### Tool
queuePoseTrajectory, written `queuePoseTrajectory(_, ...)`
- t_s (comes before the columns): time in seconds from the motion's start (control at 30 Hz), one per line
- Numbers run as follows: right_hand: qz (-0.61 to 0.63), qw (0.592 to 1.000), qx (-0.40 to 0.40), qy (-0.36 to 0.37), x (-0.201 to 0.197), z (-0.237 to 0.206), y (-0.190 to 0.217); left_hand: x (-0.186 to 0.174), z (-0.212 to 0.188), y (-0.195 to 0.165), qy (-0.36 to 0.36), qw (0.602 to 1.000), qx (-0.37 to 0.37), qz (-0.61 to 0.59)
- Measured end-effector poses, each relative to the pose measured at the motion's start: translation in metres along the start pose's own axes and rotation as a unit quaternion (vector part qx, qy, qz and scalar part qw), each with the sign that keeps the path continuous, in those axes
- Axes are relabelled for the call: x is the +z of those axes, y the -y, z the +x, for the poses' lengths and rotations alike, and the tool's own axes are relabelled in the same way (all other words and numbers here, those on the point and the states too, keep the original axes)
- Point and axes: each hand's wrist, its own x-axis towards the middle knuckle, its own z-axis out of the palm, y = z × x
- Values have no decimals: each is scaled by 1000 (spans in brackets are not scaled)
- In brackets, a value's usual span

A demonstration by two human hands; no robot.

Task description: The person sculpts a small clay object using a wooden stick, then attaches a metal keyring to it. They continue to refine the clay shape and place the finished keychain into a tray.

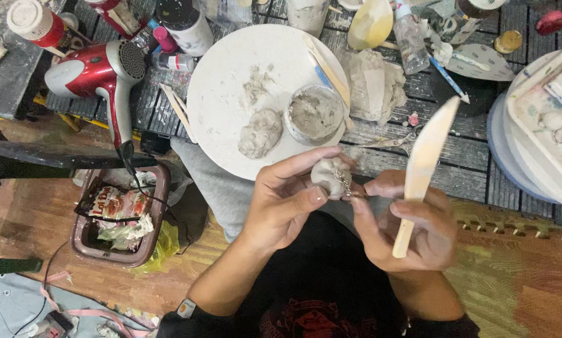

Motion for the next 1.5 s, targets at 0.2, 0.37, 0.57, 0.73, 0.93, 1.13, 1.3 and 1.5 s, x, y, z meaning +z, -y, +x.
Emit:
queuePoseTrajectory(0.2,98,989,89,-73,4,11,2,7,-3,-8,1,994,53,93)
queuePoseTrajectory(0.37,253,948,179,-79,-1,38,18,6,1,-9,2,995,42,93)
queuePoseTrajectory(0.57,310,937,158,-16,-5,75,11,2,5,-6,6,998,-33,46)
queuePoseTrajectory(0.73,164,973,159,40,-9,95,13,-6,9,-4,8,996,-83,15)
queuePoseTrajectory(0.93,133,972,173,91,-12,118,18,-11,12,0,11,996,-89,-6)
queuePoseTrajectory(1.13,110,974,167,105,-9,124,22,-16,12,0,28,995,-90,-17)
queuePoseTrajectory(1.3,78,976,175,107,-10,128,25,-16,11,-1,33,992,-107,-49)
queuePoseTrajectory(1.5,84,967,226,85,-9,135,26,-16,12,-4,66,987,-120,-81)
